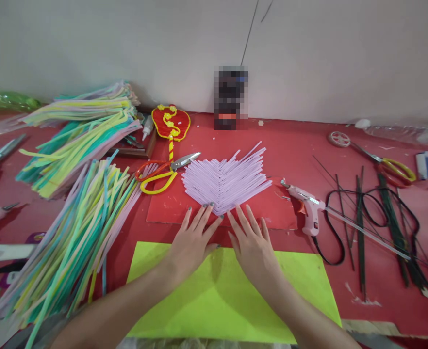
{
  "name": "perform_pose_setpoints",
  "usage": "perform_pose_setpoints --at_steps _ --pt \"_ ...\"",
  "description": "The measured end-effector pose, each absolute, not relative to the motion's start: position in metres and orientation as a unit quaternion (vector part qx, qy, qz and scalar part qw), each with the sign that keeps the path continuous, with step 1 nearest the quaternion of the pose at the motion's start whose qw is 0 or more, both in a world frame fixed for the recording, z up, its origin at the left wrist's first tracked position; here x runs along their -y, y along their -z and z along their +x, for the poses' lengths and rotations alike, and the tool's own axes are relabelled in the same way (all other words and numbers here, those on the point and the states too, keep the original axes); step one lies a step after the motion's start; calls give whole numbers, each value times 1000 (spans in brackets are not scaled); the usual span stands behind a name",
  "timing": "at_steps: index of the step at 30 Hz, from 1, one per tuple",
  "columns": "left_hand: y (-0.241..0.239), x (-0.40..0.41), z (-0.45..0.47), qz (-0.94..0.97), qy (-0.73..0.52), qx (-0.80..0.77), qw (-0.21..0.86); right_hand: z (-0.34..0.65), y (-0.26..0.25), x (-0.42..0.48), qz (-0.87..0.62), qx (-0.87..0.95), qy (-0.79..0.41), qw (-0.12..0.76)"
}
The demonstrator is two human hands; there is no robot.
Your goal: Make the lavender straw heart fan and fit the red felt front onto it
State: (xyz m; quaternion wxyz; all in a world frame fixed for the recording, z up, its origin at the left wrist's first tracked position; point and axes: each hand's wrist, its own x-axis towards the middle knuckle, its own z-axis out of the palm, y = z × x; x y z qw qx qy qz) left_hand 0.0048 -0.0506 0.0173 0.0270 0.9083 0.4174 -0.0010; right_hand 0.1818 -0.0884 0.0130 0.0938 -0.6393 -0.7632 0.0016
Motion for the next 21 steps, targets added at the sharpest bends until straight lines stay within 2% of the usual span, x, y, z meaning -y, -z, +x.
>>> perform_pose_setpoints --at_steps 21 --pt "-12 50 1 913 10 -407 37 182 -9 90 -632 769 -7 92"
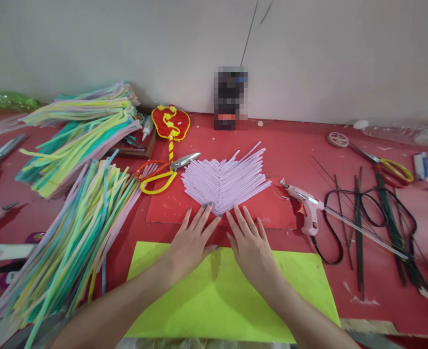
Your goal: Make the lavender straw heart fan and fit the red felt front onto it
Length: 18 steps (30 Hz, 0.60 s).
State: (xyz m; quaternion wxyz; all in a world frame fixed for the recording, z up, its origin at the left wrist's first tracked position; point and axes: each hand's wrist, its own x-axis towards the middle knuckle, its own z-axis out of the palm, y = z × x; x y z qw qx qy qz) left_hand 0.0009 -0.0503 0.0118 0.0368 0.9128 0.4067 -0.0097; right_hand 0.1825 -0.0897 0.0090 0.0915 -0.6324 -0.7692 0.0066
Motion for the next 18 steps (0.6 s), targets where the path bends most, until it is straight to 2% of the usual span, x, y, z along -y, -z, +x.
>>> perform_pose_setpoints --at_steps 18 --pt "-15 50 2 910 45 -410 39 180 -13 89 -634 771 9 61"
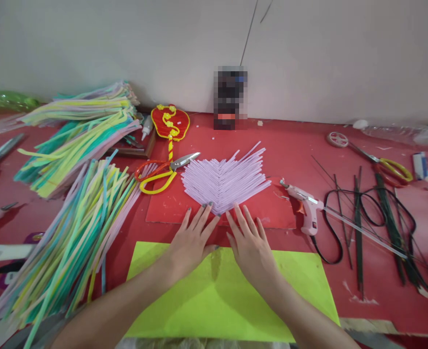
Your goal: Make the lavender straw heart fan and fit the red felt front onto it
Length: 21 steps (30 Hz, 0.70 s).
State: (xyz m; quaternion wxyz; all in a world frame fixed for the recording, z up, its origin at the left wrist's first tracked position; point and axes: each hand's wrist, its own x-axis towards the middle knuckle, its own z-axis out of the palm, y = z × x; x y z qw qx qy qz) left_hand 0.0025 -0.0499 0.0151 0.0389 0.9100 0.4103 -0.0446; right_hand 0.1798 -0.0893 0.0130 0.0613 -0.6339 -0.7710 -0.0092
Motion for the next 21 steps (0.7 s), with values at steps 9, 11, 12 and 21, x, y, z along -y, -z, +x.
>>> perform_pose_setpoints --at_steps 9,11,12,21 --pt "-14 50 2 909 44 -413 40 181 -13 89 -632 773 21 53" --pt "-14 50 2 909 48 -412 39 180 -13 89 -632 773 20 53" --pt "-15 49 2 909 49 -411 39 180 -13 90 -632 773 19 53" --pt "-13 49 3 910 39 -413 16 179 -13 89 -632 773 21 52"
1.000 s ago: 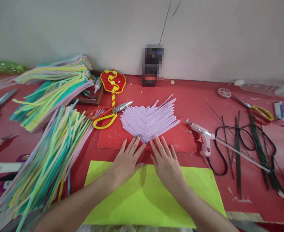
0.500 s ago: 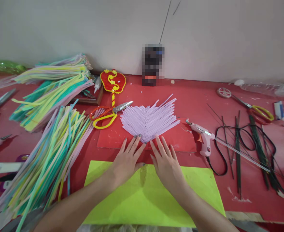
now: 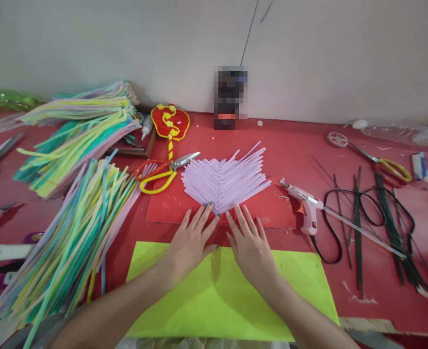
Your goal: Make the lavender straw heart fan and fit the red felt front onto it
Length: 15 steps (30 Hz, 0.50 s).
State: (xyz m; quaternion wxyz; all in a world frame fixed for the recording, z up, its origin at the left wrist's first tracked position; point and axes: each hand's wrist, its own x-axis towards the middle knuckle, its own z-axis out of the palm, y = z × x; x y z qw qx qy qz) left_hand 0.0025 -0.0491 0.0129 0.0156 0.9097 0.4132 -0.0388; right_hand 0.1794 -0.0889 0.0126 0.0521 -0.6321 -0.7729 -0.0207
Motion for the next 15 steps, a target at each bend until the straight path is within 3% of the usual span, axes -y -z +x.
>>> perform_pose_setpoints --at_steps 15 --pt "-18 48 3 910 48 -411 27 178 -13 89 -635 771 19 48"
